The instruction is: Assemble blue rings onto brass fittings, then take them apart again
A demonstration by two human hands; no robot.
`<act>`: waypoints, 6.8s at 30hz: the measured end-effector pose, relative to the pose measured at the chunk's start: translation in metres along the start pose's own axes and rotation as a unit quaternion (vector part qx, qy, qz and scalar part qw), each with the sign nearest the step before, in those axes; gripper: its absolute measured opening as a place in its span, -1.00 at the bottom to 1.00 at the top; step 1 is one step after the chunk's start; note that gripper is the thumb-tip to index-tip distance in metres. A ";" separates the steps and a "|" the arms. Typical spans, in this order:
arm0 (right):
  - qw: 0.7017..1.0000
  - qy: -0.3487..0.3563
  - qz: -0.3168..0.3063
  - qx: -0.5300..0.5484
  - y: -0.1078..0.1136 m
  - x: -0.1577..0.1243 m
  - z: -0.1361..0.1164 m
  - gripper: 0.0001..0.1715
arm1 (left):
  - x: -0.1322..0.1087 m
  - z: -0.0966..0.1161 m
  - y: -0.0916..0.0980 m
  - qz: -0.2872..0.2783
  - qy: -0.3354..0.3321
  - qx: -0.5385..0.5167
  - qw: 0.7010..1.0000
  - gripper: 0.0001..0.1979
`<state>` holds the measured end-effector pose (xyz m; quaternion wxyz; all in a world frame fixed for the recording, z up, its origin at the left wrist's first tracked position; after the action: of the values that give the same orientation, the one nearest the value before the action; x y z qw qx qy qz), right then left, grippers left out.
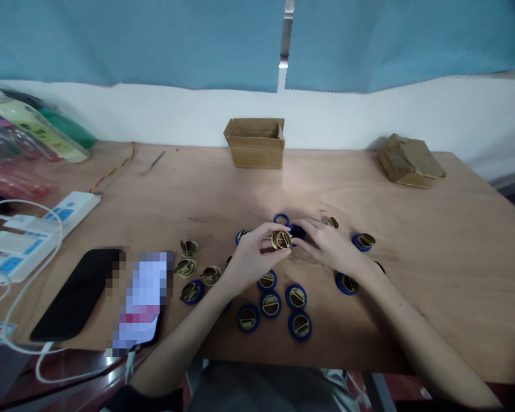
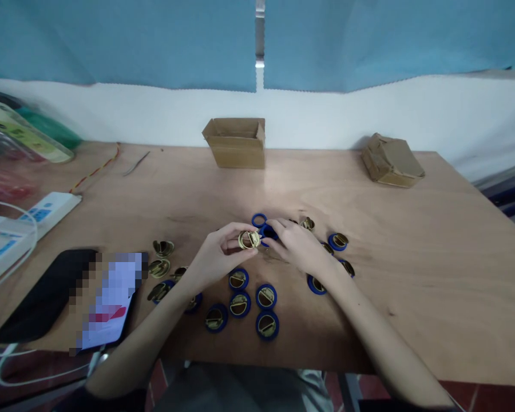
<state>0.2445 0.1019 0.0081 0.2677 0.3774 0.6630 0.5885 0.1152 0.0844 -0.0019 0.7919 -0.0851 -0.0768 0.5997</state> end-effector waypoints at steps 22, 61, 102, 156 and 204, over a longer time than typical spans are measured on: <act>0.968 -0.029 0.202 0.146 0.025 -0.048 -0.040 -0.27 | -0.020 -0.007 -0.027 -0.095 0.107 -0.156 0.977 -0.45; 0.811 -0.159 0.101 0.554 -0.003 -0.041 -0.006 -0.67 | -0.020 -0.010 -0.018 -0.058 0.111 -0.147 0.981 -0.58; 0.893 -0.169 0.059 0.412 -0.010 -0.042 -0.012 -0.58 | -0.017 -0.001 -0.018 -0.058 0.020 -0.095 0.994 -0.65; 0.967 -0.148 0.142 -0.154 0.018 -0.045 0.054 -0.73 | -0.023 0.000 -0.044 -0.087 -0.210 0.465 0.855 -0.71; 0.941 -0.044 0.257 0.216 0.035 -0.057 -0.019 -0.38 | -0.053 0.046 -0.032 0.013 -0.349 0.313 0.883 -0.65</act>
<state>0.2688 0.0451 0.0409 0.0486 0.6088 0.6425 0.4629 0.1211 0.0266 0.0490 0.6911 0.3814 -0.1554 0.5939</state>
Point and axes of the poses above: each hand's wrist, its own x-axis towards the middle knuckle, its own y-axis out of the back of the hand, z = x × y, the point moved 10 cm from there along x, towards the middle knuckle, and after that the axes turned 14 degrees about -x, right-handed, at the moved point
